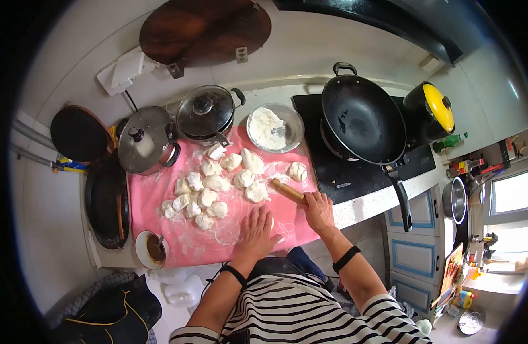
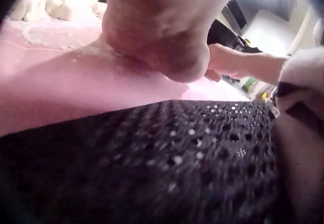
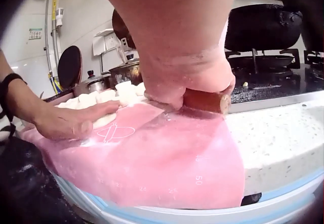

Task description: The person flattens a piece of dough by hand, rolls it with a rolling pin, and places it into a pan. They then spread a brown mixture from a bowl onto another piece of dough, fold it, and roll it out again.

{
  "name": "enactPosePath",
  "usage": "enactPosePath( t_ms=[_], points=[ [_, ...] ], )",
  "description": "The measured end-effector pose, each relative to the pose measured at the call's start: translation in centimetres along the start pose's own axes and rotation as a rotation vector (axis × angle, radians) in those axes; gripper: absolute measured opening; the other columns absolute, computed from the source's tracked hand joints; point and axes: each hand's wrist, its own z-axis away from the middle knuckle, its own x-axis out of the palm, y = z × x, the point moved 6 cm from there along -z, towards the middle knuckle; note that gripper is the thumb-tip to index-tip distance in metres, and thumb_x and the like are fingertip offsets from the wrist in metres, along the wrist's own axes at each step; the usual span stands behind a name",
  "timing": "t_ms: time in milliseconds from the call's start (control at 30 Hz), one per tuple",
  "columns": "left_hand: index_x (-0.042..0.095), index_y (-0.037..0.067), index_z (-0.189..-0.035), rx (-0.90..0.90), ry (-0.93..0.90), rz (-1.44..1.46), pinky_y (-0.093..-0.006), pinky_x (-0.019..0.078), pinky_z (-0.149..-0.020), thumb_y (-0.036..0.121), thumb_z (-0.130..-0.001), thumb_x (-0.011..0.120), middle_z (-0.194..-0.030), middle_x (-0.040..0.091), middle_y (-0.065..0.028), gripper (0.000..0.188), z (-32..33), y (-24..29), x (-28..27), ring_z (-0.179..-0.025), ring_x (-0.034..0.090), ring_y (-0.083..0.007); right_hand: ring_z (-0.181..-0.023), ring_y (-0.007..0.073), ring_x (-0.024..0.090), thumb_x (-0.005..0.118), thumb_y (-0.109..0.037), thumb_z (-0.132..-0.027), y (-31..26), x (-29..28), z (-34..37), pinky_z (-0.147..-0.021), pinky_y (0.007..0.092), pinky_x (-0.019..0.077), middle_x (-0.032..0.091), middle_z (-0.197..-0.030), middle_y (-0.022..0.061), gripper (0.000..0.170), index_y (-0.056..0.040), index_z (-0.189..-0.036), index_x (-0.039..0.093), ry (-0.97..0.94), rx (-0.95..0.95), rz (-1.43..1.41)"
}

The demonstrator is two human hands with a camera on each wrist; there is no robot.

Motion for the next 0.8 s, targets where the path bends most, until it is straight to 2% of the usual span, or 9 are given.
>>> enactPosePath(
  t_ms=[67,267,367,467,533,567,667,767,800],
  points=[
    [0.028,0.003,-0.153,-0.015,-0.031,-0.009,-0.0576,0.0151,-0.119,0.057,-0.092,0.054,-0.163,0.016,-0.0202,0.086,0.3,0.0,1.1,-0.149,0.017,-0.0403,-0.102,0.0321,0.056,0.069,-0.015,-0.084,0.1,-0.2,0.8,-0.086,0.0467,0.0445,0.061,-0.107,0.0101,0.029,-0.0075,-0.111,0.062,0.016,0.003,-0.026],
    [0.029,0.005,-0.154,0.022,-0.104,-0.028,-0.0624,0.0118,-0.117,0.061,-0.09,0.055,-0.162,0.019,-0.0198,0.089,-0.5,1.1,0.4,-0.149,0.017,-0.0407,-0.099,0.0328,0.057,0.067,-0.01,-0.084,-0.2,-1.6,2.5,-0.086,0.0447,0.0452,0.06,-0.104,0.0106,0.028,-0.0084,-0.111,0.061,0.107,0.018,-0.142],
    [0.033,0.007,-0.152,0.03,-0.025,0.176,-0.0593,0.0177,-0.118,0.049,-0.092,0.059,-0.161,0.024,-0.0193,0.078,-0.4,-1.0,0.9,-0.148,0.022,-0.0385,-0.102,0.0317,0.057,0.064,-0.011,-0.085,-0.3,-1.4,2.8,-0.087,0.0452,0.045,0.059,-0.107,0.0095,0.03,-0.0113,-0.115,0.059,0.078,0.007,-0.196],
    [0.033,0.004,-0.151,-0.112,0.456,0.864,-0.0583,0.0212,-0.117,0.034,-0.094,0.061,-0.158,0.028,-0.0216,0.07,1.7,-5.1,-0.8,-0.146,0.026,-0.0399,-0.107,0.0312,0.056,0.062,-0.01,-0.087,-1.9,-1.2,3.1,-0.09,0.045,0.0448,0.059,-0.11,0.0087,0.032,-0.0117,-0.118,0.058,0.049,-0.114,-0.204],
    [0.032,0.002,-0.151,-0.157,0.566,0.724,-0.0578,0.0222,-0.116,0.026,-0.094,0.062,-0.157,0.029,-0.0224,0.069,3.9,-7.0,-3.3,-0.146,0.027,-0.0405,-0.112,0.0303,0.056,0.059,-0.01,-0.088,-4.0,0.0,3.2,-0.095,0.0463,0.0438,0.059,-0.114,0.0076,0.032,-0.012,-0.12,0.058,0.066,-0.259,-0.235],
    [0.031,0.002,-0.151,-0.183,0.623,0.654,-0.0576,0.0227,-0.116,0.021,-0.094,0.062,-0.157,0.03,-0.0228,0.068,4.9,-7.3,-4.6,-0.145,0.028,-0.0409,-0.116,0.0301,0.054,0.058,-0.011,-0.089,-5.4,0.9,3.3,-0.098,0.0483,0.0419,0.059,-0.117,0.0079,0.032,-0.012,-0.121,0.058,-0.019,-0.327,-0.183],
    [0.031,0.002,-0.151,-0.095,0.425,0.258,-0.0579,0.0218,-0.117,0.029,-0.093,0.062,-0.157,0.029,-0.023,0.071,4.9,-4.5,-5.4,-0.146,0.026,-0.0419,-0.128,0.0302,0.047,0.055,-0.016,-0.092,-8.8,2.2,3.6,-0.107,0.0545,0.0351,0.054,-0.129,0.0103,0.035,-0.0114,-0.127,0.056,-0.201,-0.5,-0.06],
    [0.027,0.0,-0.152,-0.101,-0.007,0.014,-0.0546,0.0177,-0.12,0.041,-0.094,0.059,-0.159,0.023,-0.0255,0.077,5.3,-3.1,-0.3,-0.148,0.02,-0.0445,-0.139,0.0326,0.037,0.053,-0.03,-0.096,-9.1,3.6,4.6,-0.112,0.0596,0.0271,0.044,-0.145,0.0149,0.047,-0.0095,-0.138,0.049,-0.227,-0.552,-0.034],
    [0.031,0.002,-0.151,-0.133,0.091,0.047,-0.0594,0.0174,-0.118,0.047,-0.093,0.058,-0.159,0.025,-0.0238,0.078,5.1,-2.7,-0.4,-0.147,0.023,-0.0449,-0.142,0.0336,0.034,0.051,-0.035,-0.097,-9.3,3.4,4.7,-0.113,0.0599,0.0252,0.04,-0.15,0.0162,0.052,-0.0087,-0.142,0.046,-0.225,-0.543,-0.043]
  ],
)
